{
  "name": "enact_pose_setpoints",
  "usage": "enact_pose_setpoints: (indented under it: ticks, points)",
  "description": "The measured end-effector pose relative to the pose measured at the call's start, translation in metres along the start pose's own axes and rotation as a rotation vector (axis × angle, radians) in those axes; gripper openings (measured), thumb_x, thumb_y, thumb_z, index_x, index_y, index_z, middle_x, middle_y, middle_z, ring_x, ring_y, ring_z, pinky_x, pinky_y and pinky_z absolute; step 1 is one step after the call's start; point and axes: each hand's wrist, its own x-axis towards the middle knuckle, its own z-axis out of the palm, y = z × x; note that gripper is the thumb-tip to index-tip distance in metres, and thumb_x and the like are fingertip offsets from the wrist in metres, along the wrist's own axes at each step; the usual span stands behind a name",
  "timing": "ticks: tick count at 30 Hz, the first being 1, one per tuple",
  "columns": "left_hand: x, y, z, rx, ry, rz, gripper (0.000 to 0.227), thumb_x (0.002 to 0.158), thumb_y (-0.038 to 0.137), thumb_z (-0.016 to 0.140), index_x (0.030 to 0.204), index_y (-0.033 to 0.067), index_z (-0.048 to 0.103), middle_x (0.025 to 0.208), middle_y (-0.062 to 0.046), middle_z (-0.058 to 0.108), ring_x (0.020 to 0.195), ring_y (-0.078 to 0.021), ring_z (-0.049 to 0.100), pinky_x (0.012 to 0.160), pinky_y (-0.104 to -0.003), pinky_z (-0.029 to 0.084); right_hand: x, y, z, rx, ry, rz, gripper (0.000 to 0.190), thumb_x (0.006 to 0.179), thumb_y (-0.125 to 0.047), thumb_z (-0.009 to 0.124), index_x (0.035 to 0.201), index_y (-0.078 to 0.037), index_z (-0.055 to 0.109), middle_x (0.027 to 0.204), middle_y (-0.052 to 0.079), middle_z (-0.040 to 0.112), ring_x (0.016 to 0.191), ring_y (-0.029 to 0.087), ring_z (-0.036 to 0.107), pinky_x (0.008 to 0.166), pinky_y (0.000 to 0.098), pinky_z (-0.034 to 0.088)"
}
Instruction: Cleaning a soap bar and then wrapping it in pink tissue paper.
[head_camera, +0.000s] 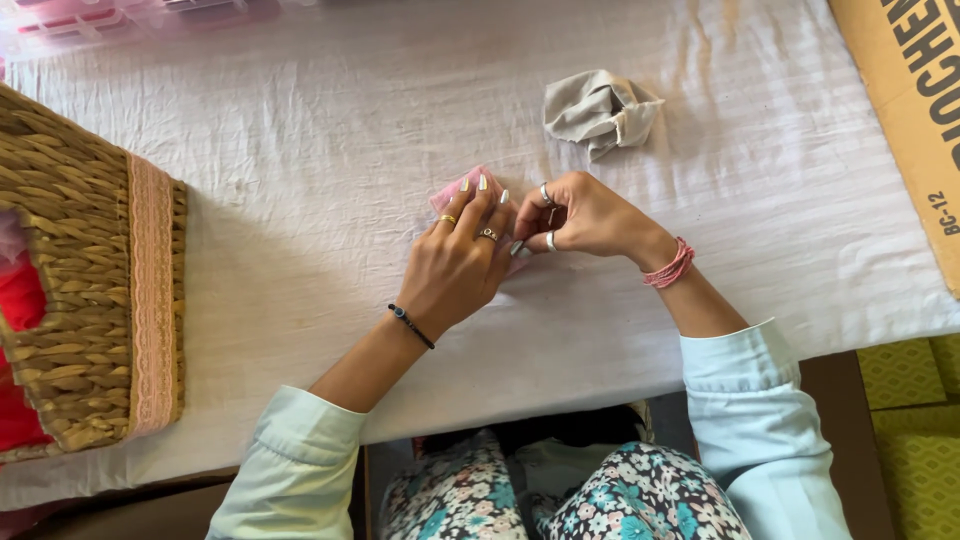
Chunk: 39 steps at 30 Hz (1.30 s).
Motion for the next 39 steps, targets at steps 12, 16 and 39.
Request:
enact_pose_setpoints:
  ticks: [12, 16, 39]
  points:
    - [-0.001, 0.001, 0.004, -0.08, 0.04, -0.002, 0.062, 0.099, 0.018, 0.067, 0.15, -0.0072, 0.043, 0.119, -0.02, 0.071, 0.117, -0.035, 0.069, 0.086, -0.041, 0.06, 0.005, 0.009, 0.009, -0.073, 0.19, -0.225, 0.056, 0.072, -0.005, 0.091, 0.119, -0.006, 0.06, 0.123, 0.007, 0.053, 0.112, 0.017, 0.057, 0.089, 0.0307, 0.057]
    - [-0.001, -0.002, 0.003, -0.057, 0.033, -0.005, 0.064, 0.098, 0.015, 0.066, 0.152, -0.0043, 0.04, 0.116, -0.017, 0.072, 0.117, -0.033, 0.071, 0.084, -0.038, 0.061, 0.004, 0.008, 0.011, -0.104, 0.173, -0.251, 0.076, 0.07, -0.007, 0.091, 0.137, -0.01, 0.054, 0.135, 0.007, 0.056, 0.119, 0.021, 0.056, 0.103, 0.0344, 0.052]
    - [-0.006, -0.022, 0.003, -0.442, 0.164, -0.095, 0.078, 0.094, 0.01, 0.076, 0.152, 0.0116, 0.025, 0.135, -0.016, 0.054, 0.111, -0.0287, 0.073, 0.083, -0.035, 0.066, -0.004, 0.0, 0.023, -0.21, 0.085, -0.364, 0.09, 0.078, 0.01, 0.066, 0.158, -0.015, 0.035, 0.159, 0.008, 0.048, 0.136, 0.024, 0.051, 0.115, 0.0361, 0.049]
